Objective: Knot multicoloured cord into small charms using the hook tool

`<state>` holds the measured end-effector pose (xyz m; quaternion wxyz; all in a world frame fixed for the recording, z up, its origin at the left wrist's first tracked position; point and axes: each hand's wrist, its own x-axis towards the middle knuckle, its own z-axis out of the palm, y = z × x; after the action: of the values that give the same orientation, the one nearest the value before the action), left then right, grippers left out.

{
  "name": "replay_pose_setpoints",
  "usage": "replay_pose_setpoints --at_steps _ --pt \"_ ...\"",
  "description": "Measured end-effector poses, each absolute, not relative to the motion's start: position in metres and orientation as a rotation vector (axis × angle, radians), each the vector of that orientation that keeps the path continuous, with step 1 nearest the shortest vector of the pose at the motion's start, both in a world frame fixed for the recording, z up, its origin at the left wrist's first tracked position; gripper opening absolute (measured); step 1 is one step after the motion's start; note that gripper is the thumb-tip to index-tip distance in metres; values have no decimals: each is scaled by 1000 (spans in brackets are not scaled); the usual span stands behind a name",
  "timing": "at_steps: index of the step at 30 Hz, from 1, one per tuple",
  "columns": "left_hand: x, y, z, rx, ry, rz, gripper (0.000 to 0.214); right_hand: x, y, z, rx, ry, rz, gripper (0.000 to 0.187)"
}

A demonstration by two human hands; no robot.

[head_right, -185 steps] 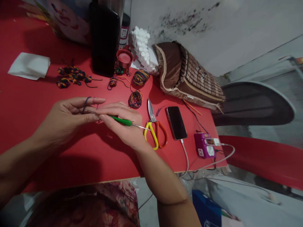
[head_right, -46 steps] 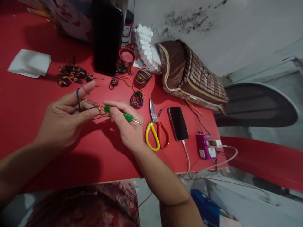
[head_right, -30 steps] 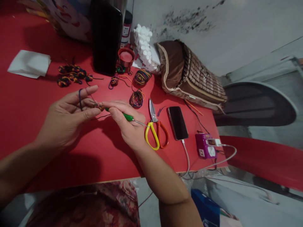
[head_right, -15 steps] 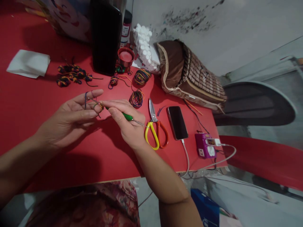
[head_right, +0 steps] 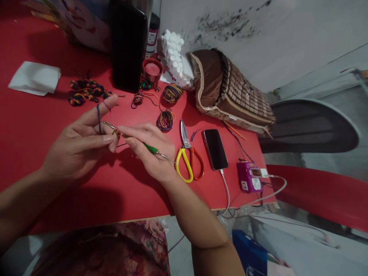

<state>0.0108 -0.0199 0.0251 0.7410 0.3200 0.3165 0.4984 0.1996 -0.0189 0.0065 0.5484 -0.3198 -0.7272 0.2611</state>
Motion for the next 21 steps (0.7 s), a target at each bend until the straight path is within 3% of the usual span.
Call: replay_pose_setpoints --at_steps 13,21 --pt "18 -19 23 529 621 1092 51 187 -31 5 -788 -1708 519 26" --pt "17 -20 28 535 677 1095 52 183 -35 5 -851 -1615 656 24"
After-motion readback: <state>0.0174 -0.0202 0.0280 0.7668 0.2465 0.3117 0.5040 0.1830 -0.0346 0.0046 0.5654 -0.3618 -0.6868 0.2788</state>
